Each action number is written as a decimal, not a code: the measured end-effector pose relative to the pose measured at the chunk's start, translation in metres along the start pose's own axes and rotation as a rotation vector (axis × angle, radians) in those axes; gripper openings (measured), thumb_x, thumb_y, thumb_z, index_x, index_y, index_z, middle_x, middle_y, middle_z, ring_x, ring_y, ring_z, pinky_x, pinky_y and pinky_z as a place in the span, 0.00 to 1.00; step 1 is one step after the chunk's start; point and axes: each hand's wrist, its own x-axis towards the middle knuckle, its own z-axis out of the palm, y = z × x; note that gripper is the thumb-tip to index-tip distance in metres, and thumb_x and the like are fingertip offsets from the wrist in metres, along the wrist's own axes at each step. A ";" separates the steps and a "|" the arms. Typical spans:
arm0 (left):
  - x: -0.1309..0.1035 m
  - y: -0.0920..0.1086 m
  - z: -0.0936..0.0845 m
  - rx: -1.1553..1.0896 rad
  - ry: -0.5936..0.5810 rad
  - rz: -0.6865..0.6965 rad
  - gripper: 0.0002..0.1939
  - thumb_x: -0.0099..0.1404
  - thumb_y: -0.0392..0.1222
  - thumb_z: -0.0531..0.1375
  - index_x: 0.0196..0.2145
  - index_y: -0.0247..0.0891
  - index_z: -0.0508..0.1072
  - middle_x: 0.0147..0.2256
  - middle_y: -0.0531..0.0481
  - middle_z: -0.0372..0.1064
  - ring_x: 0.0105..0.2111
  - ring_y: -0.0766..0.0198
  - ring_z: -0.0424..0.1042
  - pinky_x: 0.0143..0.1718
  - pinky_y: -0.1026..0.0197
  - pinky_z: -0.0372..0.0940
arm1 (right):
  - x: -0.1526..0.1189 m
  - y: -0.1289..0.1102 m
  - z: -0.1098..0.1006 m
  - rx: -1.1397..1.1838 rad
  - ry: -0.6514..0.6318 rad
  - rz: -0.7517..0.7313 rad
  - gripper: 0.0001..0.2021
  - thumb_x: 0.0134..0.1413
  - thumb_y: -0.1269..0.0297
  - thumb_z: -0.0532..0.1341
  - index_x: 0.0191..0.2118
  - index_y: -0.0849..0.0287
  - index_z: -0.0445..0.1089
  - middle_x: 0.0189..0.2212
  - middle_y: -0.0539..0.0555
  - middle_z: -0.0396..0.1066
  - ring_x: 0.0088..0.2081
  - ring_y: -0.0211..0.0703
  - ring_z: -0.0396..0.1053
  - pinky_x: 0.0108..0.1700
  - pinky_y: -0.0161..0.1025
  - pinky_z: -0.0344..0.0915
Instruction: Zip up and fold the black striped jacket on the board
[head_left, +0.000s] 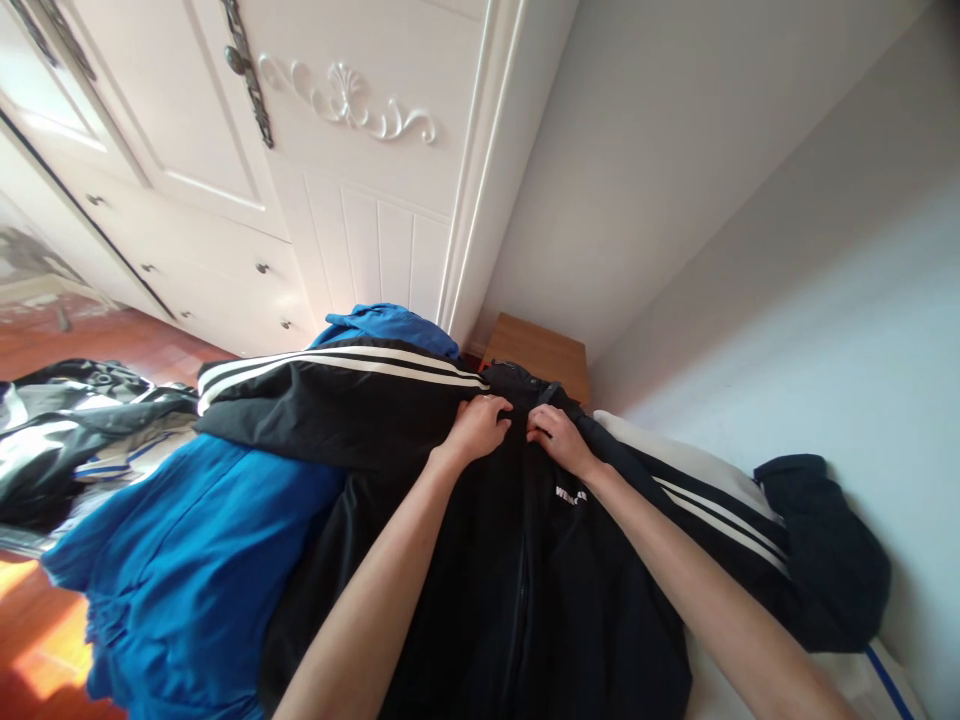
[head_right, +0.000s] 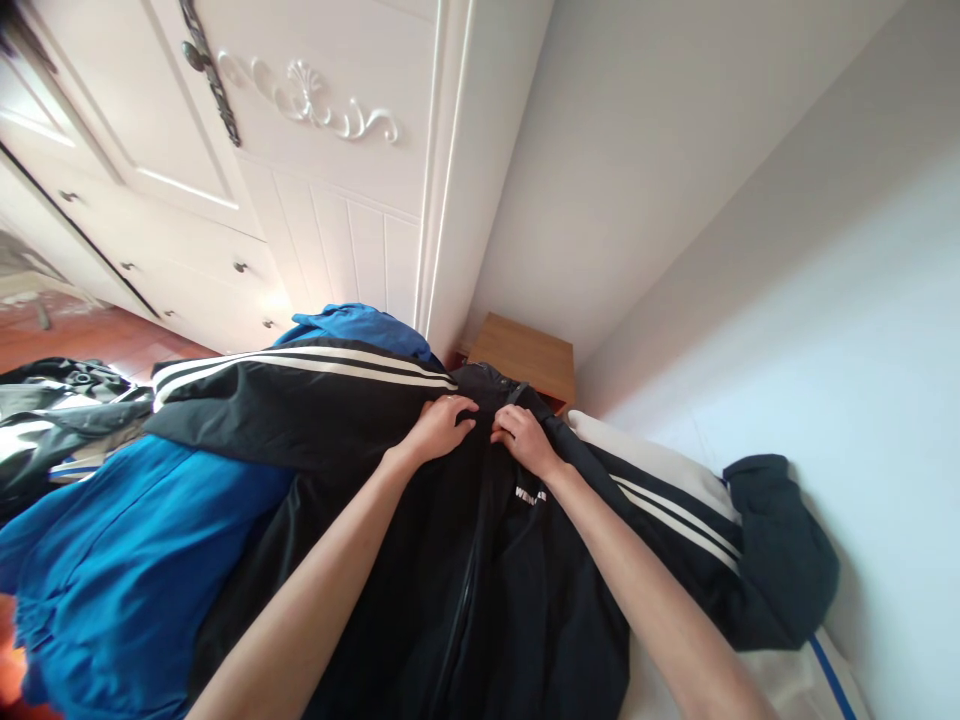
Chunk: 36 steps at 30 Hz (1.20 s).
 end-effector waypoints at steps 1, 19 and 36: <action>0.000 0.000 0.000 -0.003 0.010 -0.013 0.14 0.66 0.37 0.59 0.50 0.40 0.75 0.52 0.46 0.74 0.56 0.52 0.69 0.58 0.49 0.61 | 0.000 0.000 -0.001 0.058 0.008 0.010 0.10 0.61 0.61 0.62 0.30 0.57 0.67 0.37 0.56 0.72 0.43 0.49 0.68 0.48 0.46 0.60; 0.003 0.000 0.003 0.007 0.063 -0.018 0.15 0.71 0.46 0.57 0.50 0.38 0.76 0.51 0.45 0.75 0.54 0.53 0.71 0.56 0.53 0.60 | 0.051 0.060 -0.029 0.395 0.211 0.320 0.21 0.55 0.58 0.62 0.53 0.59 0.69 0.55 0.62 0.68 0.52 0.48 0.69 0.53 0.47 0.66; 0.003 0.000 0.005 0.007 0.050 -0.030 0.14 0.70 0.46 0.58 0.49 0.38 0.75 0.50 0.44 0.75 0.54 0.53 0.70 0.54 0.52 0.60 | 0.061 0.088 -0.032 1.019 -0.034 0.529 0.24 0.31 0.50 0.78 0.32 0.60 0.73 0.43 0.58 0.78 0.42 0.46 0.74 0.50 0.44 0.67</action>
